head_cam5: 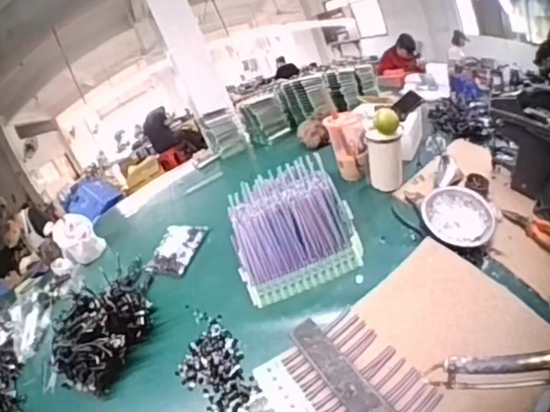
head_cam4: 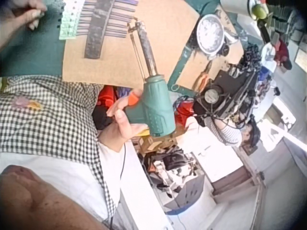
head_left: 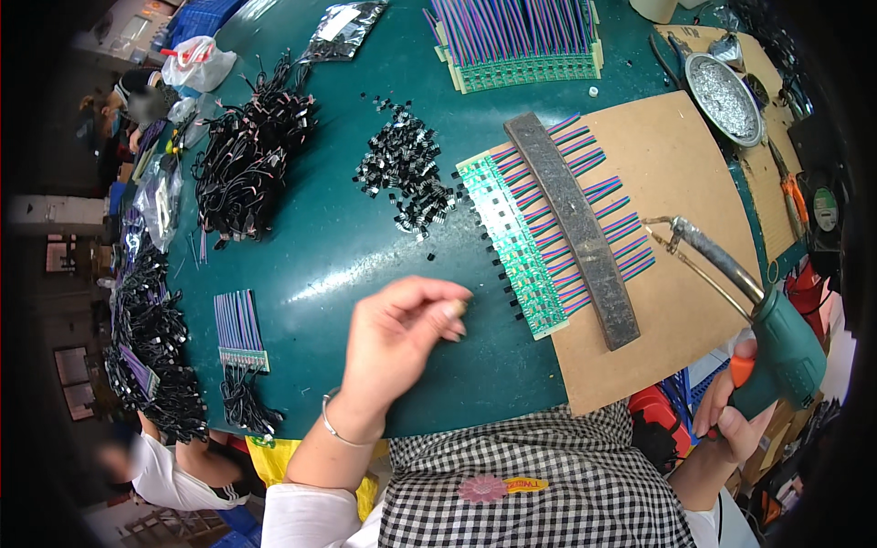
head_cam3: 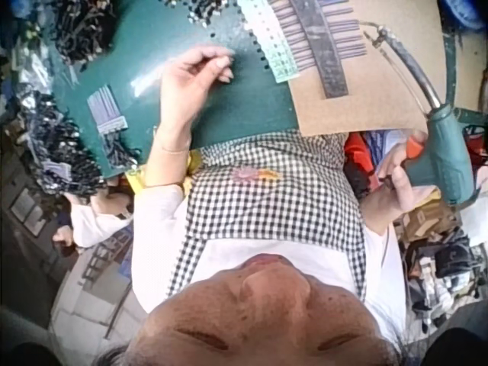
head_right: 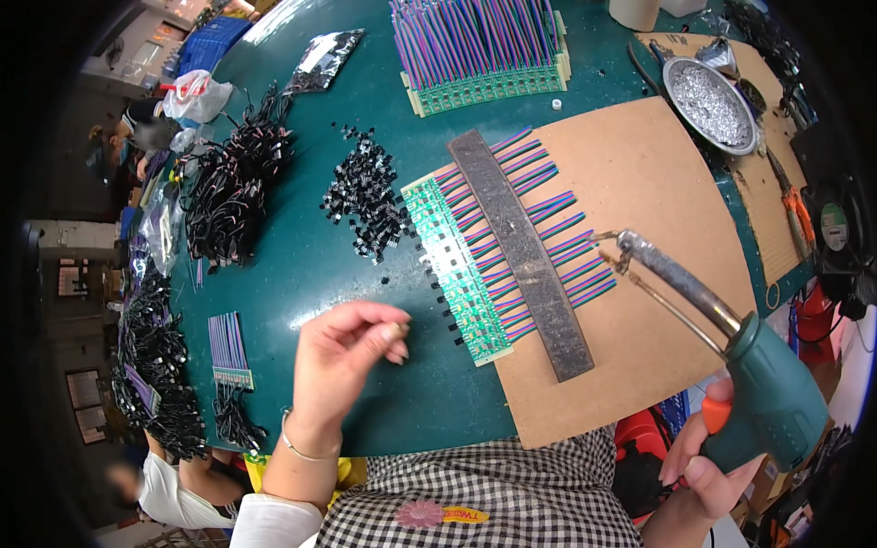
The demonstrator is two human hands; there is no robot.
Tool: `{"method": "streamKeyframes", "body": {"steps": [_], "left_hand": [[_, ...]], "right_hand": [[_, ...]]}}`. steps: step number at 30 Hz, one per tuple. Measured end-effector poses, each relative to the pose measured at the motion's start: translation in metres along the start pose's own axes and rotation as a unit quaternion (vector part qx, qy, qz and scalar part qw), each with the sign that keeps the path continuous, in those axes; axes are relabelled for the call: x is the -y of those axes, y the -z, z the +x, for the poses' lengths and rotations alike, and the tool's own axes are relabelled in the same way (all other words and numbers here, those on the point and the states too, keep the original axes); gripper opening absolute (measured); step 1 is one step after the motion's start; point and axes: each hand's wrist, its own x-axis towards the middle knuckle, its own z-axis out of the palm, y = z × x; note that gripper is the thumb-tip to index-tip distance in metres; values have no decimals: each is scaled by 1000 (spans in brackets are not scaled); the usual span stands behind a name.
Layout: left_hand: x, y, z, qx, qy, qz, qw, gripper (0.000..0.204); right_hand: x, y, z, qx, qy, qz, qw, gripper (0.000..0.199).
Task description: The person assembles wires and components onto a circuit board using a soldering iron or heat gun.
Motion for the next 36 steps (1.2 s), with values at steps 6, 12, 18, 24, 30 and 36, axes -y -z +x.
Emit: {"method": "streamKeyframes", "body": {"steps": [6,12,18,24,30,36], "left_hand": [[-5,-30,-10,35,78,-62,994,14],[-4,-41,-2,56,95,-93,990,19],[2,-37,6,87,109,-110,984,20],[4,-37,8,97,111,-121,982,21],[5,-36,10,97,107,-123,982,22],[6,-34,13,109,109,-129,980,24]], "right_hand": [[0,-6,-12,-2,-45,36,998,63],[-2,-5,-23,6,-81,56,995,62],[0,-5,-28,21,-118,45,992,60],[-4,-9,-32,1,-144,37,989,59],[-4,-12,-35,-5,-166,52,985,57],[-5,-15,-35,0,-197,22,980,53]]}}
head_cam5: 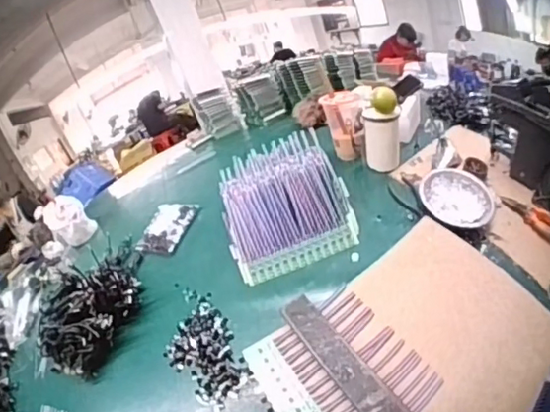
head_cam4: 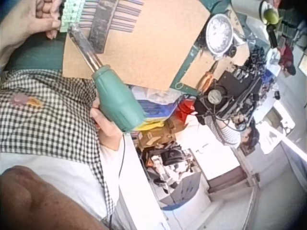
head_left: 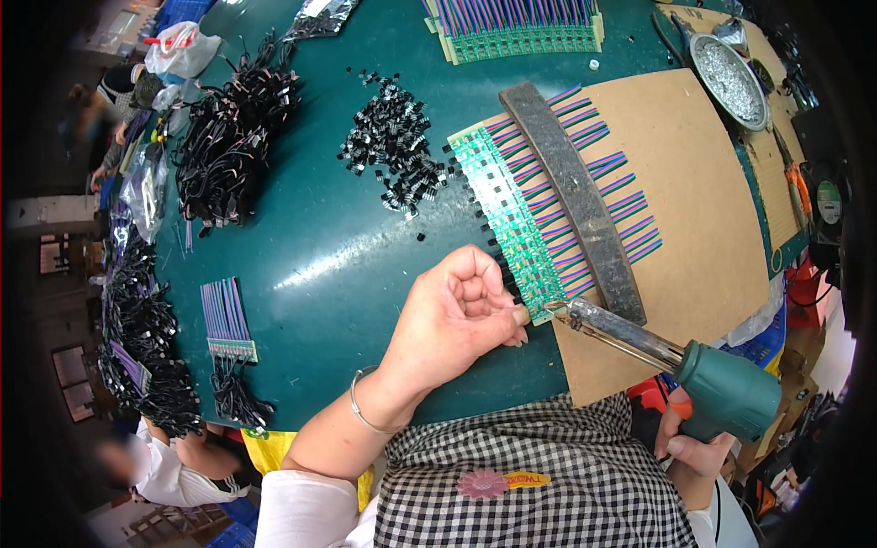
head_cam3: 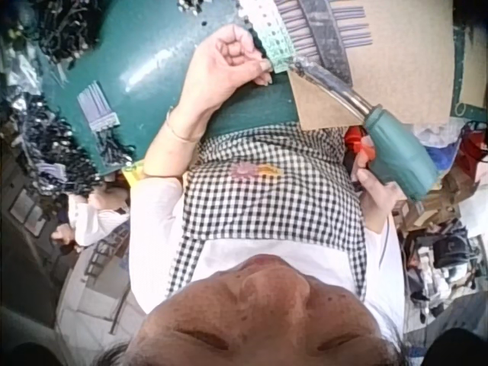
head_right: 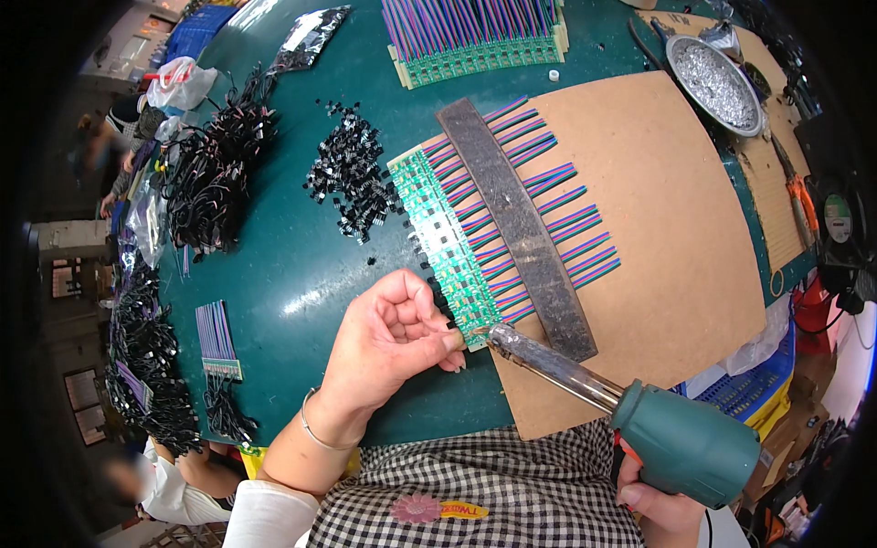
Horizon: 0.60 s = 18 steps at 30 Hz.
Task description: The person assembles wires and components onto a circuit board using a soldering iron or heat gun.
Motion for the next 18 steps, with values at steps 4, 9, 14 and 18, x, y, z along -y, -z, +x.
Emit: {"method": "streamKeyframes", "body": {"steps": [4,9,14,18], "left_hand": [[0,0,0,0,1,-4,1000,24],[0,-1,1,-5,-3,-17,1000,25],[2,0,2,5,-8,-19,1000,24],[2,0,1,1,-8,-18,1000,24]], "right_hand": [[-4,0,3,6,-1,-15,1000,50],[-6,-3,2,-32,-13,-14,999,51],[-8,-1,2,-17,-2,-26,1000,60],[-12,3,5,-19,-3,-29,999,60]]}}
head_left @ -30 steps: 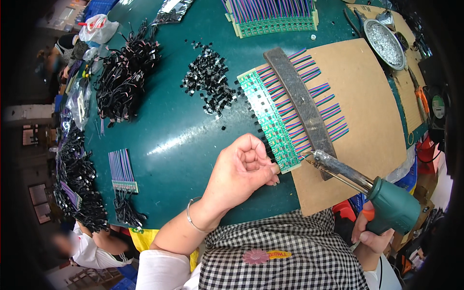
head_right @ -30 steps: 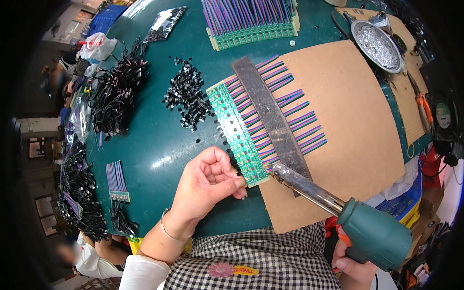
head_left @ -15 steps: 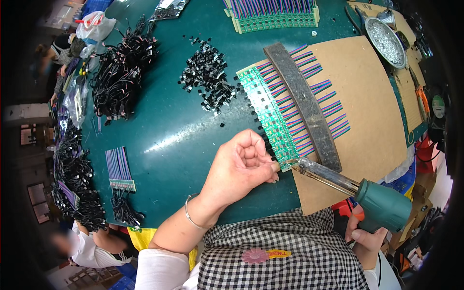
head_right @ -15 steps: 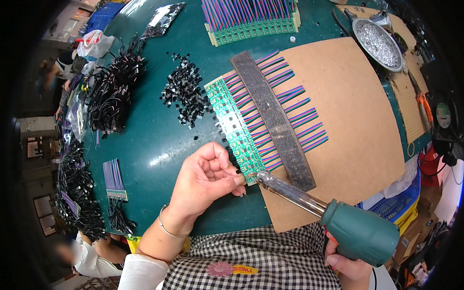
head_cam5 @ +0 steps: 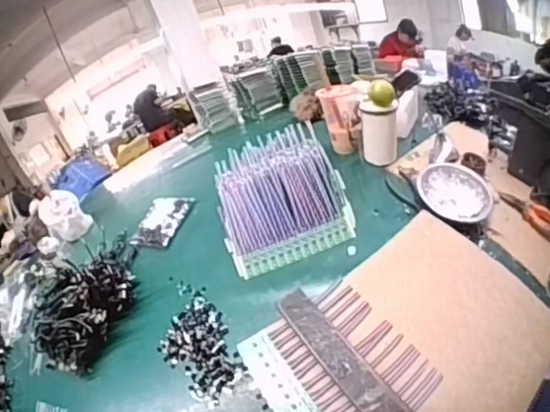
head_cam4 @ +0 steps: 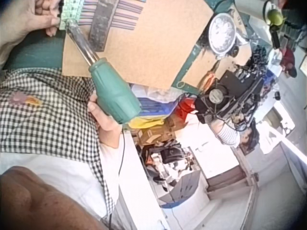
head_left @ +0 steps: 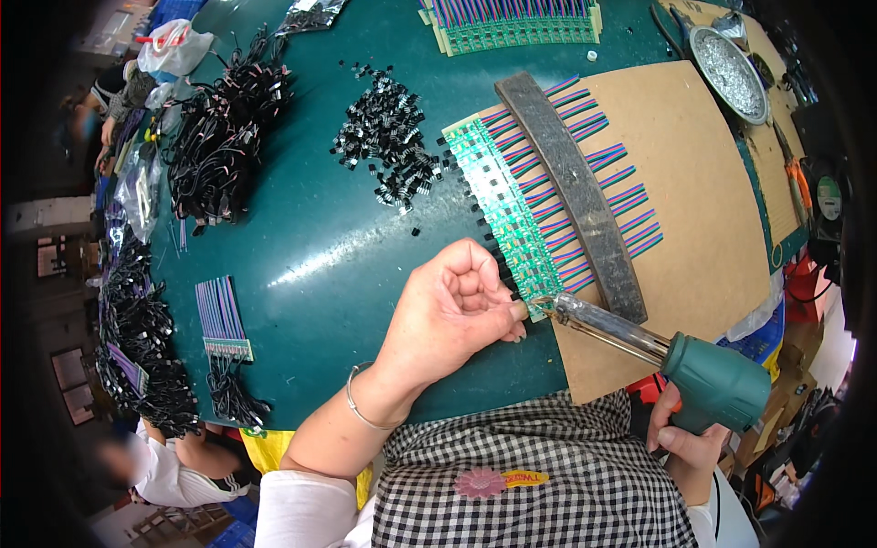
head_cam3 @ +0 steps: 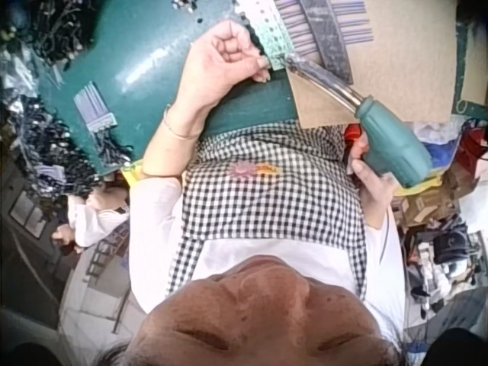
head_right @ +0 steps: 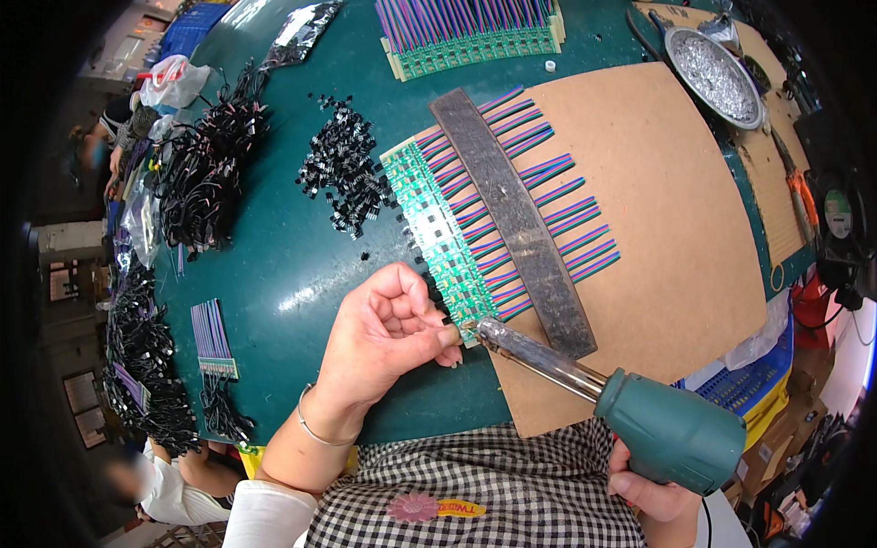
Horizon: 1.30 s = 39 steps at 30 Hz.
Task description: The person assembles wires and components onto a circuit board using a soldering iron or heat gun.
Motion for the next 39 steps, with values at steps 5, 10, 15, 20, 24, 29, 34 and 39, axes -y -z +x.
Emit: {"method": "streamKeyframes", "body": {"steps": [5,10,15,20,24,29,34,39], "left_hand": [[2,0,0,-2,-5,3,1000,25],[1,1,1,1,-6,-2,1000,25],[0,2,1,5,1,5,1000,26],[0,3,2,13,4,2,1000,26],[1,3,2,15,-4,0,1000,26],[0,3,1,10,-3,2,1000,25],[2,3,2,10,-7,1,1000,26],[-1,1,1,11,-3,-2,1000,25]], "right_hand": [[-7,7,1,58,27,-26,998,53],[0,2,-1,16,12,-21,1000,49],[11,-11,0,-11,-35,25,999,48],[12,-15,3,4,-21,17,1000,46],[8,-10,0,15,-33,3,999,46],[3,-12,2,8,10,8,1000,49],[3,-10,1,3,-2,15,1000,41],[4,-8,2,26,-23,11,999,56]]}}
